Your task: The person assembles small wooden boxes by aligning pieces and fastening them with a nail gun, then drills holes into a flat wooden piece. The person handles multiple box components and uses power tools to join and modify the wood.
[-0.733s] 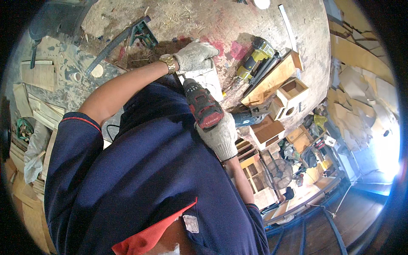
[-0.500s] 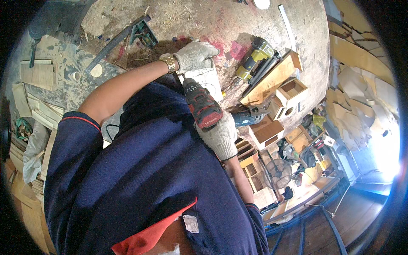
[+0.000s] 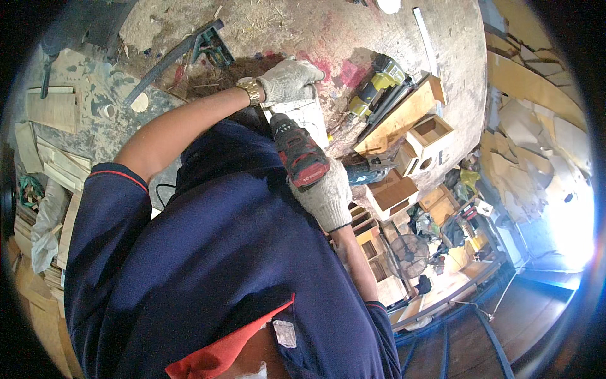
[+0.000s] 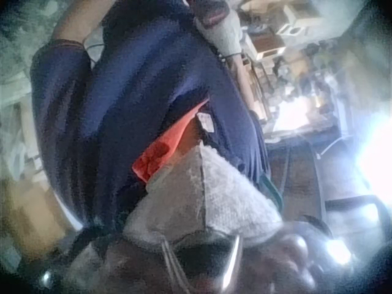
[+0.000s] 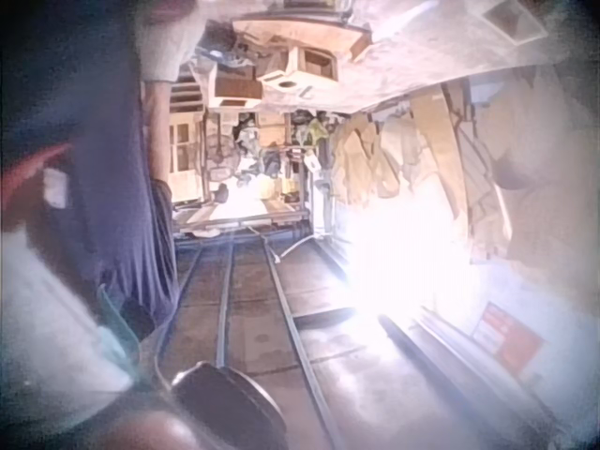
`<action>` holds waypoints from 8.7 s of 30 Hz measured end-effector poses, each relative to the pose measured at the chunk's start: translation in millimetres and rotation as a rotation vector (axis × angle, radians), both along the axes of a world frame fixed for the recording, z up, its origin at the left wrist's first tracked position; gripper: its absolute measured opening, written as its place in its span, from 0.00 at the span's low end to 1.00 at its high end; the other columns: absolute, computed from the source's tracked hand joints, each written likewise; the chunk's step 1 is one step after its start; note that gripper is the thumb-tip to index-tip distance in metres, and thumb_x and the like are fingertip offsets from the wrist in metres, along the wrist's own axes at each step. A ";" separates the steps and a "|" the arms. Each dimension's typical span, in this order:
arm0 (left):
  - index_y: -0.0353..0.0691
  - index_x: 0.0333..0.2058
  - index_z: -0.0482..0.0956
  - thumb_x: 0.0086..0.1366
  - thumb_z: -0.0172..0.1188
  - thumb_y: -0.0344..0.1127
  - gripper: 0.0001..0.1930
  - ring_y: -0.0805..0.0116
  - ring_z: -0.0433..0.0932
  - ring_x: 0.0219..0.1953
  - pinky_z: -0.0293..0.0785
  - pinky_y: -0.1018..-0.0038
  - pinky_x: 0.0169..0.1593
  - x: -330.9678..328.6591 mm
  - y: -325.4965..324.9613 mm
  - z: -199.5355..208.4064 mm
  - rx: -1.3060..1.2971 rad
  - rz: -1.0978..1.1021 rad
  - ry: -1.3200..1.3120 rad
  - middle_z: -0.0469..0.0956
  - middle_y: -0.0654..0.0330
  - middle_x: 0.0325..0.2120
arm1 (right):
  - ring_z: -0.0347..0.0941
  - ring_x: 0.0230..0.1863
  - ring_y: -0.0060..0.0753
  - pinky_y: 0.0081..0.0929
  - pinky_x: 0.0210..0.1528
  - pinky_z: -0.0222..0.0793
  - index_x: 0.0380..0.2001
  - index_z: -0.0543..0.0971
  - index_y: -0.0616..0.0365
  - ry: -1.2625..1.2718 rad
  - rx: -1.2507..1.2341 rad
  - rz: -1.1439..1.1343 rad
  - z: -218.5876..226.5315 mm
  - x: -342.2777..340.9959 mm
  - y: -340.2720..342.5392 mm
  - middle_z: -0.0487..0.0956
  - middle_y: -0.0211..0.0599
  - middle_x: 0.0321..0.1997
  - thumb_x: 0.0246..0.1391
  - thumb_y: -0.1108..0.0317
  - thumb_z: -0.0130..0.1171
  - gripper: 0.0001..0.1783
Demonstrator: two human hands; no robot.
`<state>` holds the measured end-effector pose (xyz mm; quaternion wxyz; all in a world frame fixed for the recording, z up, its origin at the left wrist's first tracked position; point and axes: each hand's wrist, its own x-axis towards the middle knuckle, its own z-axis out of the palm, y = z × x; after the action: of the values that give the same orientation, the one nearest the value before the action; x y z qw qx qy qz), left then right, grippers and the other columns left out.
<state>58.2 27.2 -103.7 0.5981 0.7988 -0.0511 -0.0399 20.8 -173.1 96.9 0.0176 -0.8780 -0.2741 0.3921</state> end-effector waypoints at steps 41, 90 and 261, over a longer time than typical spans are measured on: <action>0.37 0.38 0.81 0.55 0.67 0.44 0.18 0.46 0.81 0.45 0.75 0.55 0.51 1.6 -3.9 -5.2 0.114 -0.009 0.052 0.82 0.46 0.36 | 0.83 0.43 0.43 0.39 0.46 0.76 0.48 0.83 0.55 0.149 -0.114 -0.103 -7.8 17.0 45.4 0.85 0.45 0.39 0.53 0.55 0.65 0.22; 0.47 0.48 0.76 0.62 0.57 0.69 0.31 0.52 0.78 0.49 0.76 0.55 0.49 -27.1 -46.8 31.4 0.930 0.111 -0.157 0.73 0.52 0.44 | 0.83 0.47 0.51 0.41 0.46 0.78 0.52 0.78 0.57 -0.062 -0.083 -0.738 4.0 -84.7 -105.5 0.85 0.49 0.44 0.49 0.51 0.71 0.31; 0.40 0.56 0.74 0.64 0.61 0.65 0.35 0.41 0.81 0.43 0.78 0.52 0.46 -39.7 -40.7 41.0 0.858 0.201 -0.081 0.78 0.43 0.45 | 0.78 0.29 0.31 0.31 0.37 0.74 0.40 0.81 0.65 0.061 0.630 -1.423 71.3 -175.9 -87.0 0.82 0.36 0.28 0.47 0.44 0.71 0.32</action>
<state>18.5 -13.6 -62.6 0.2106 0.9767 0.0246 0.0319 -155.1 -260.1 168.2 0.5213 -0.7850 0.2572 0.2141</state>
